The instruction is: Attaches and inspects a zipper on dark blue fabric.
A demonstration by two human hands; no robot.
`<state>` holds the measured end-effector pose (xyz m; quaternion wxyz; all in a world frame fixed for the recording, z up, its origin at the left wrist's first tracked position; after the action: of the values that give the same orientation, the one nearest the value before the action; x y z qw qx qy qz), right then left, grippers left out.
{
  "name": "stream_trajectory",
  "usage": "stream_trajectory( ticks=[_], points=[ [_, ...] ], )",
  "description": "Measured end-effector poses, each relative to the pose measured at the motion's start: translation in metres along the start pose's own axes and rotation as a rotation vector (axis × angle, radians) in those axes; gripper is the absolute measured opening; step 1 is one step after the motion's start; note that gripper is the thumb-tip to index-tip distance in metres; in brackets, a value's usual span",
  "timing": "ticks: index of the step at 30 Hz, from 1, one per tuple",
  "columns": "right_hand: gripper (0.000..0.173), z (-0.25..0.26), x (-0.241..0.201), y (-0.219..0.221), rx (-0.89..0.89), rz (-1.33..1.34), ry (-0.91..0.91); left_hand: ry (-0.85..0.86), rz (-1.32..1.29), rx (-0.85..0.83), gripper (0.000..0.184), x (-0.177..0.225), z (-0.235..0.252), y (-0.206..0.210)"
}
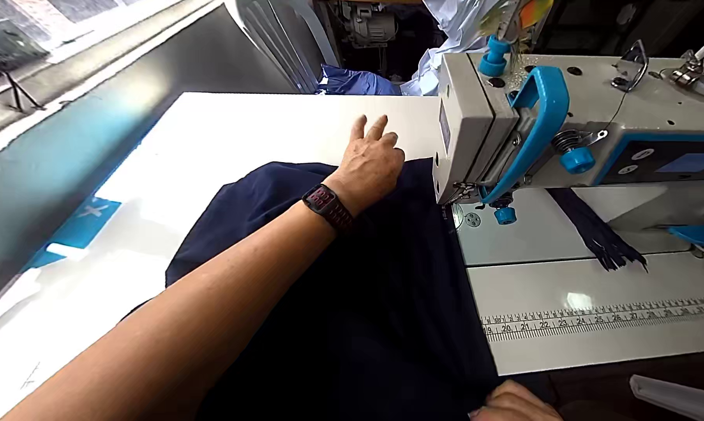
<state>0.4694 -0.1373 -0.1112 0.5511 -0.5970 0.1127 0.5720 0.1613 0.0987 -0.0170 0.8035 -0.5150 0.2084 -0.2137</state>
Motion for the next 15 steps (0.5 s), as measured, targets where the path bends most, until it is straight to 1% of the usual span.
stream_trajectory(
  ticks=[1, 2, 3, 4, 5, 6, 7, 8, 9, 10, 11, 12, 13, 14, 15],
  points=[
    [0.022, -0.003, 0.004, 0.004, 0.058, 0.164, 0.061, 0.052, -0.102, 0.007, 0.013, 0.021, -0.011, -0.003],
    [0.019, -0.006, 0.008, 0.008, 0.093, 0.341, 0.106, 0.069, -0.205, -0.015, 0.018, 0.044, -0.024, -0.004],
    [0.018, -0.01, 0.012, 0.014, 0.116, 0.504, 0.145, 0.036, -0.269, -0.066, 0.036, 0.066, -0.039, -0.002],
    [0.02, -0.015, 0.014, 0.019, 0.144, 0.62, 0.181, -0.026, -0.301, -0.125, 0.06, 0.083, -0.054, 0.003],
    [0.02, -0.021, 0.017, 0.022, 0.182, 0.691, 0.232, -0.074, -0.294, -0.155, 0.084, 0.089, -0.068, 0.01],
    [0.019, -0.026, 0.019, 0.025, 0.233, 0.736, 0.31, -0.089, -0.265, -0.15, 0.098, 0.086, -0.078, 0.019],
    [0.023, -0.03, 0.021, 0.026, 0.283, 0.75, 0.415, -0.074, -0.258, -0.131, 0.104, 0.077, -0.083, 0.025],
    [0.037, -0.031, 0.023, 0.027, 0.291, 0.738, 0.506, -0.035, -0.262, -0.116, 0.105, 0.064, -0.084, 0.028],
    [0.06, -0.029, 0.025, 0.028, 0.239, 0.705, 0.553, 0.019, -0.269, -0.112, 0.104, 0.053, -0.082, 0.031],
    [0.076, -0.025, 0.027, 0.031, 0.167, 0.656, 0.57, 0.073, -0.273, -0.122, 0.102, 0.042, -0.079, 0.034],
    [0.077, -0.019, 0.028, 0.036, 0.108, 0.616, 0.564, 0.117, -0.282, -0.137, 0.1, 0.034, -0.073, 0.036],
    [0.061, -0.012, 0.027, 0.042, 0.054, 0.608, 0.552, 0.144, -0.294, -0.16, 0.1, 0.028, -0.068, 0.038],
    [0.041, -0.002, 0.023, 0.047, -0.009, 0.613, 0.532, 0.147, -0.3, -0.199, 0.104, 0.027, -0.064, 0.035],
    [0.023, 0.008, 0.017, 0.049, -0.083, 0.596, 0.488, 0.132, -0.302, -0.235, 0.109, 0.03, -0.062, 0.03],
    [0.012, 0.015, 0.011, 0.049, -0.146, 0.547, 0.436, 0.106, -0.298, -0.262, 0.117, 0.039, -0.063, 0.024]
  ],
)
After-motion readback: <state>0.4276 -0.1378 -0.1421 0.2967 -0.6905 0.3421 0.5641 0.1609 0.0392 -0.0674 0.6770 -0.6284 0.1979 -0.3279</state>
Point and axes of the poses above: each hand's wrist, its own z-axis towards the middle knuckle, its own y-axis out of the palm, x = y × z, the point moved 1 cm from there along z, towards the middle knuckle, and after that the axes turned 6 degrees about y, right-handed, at the moved point
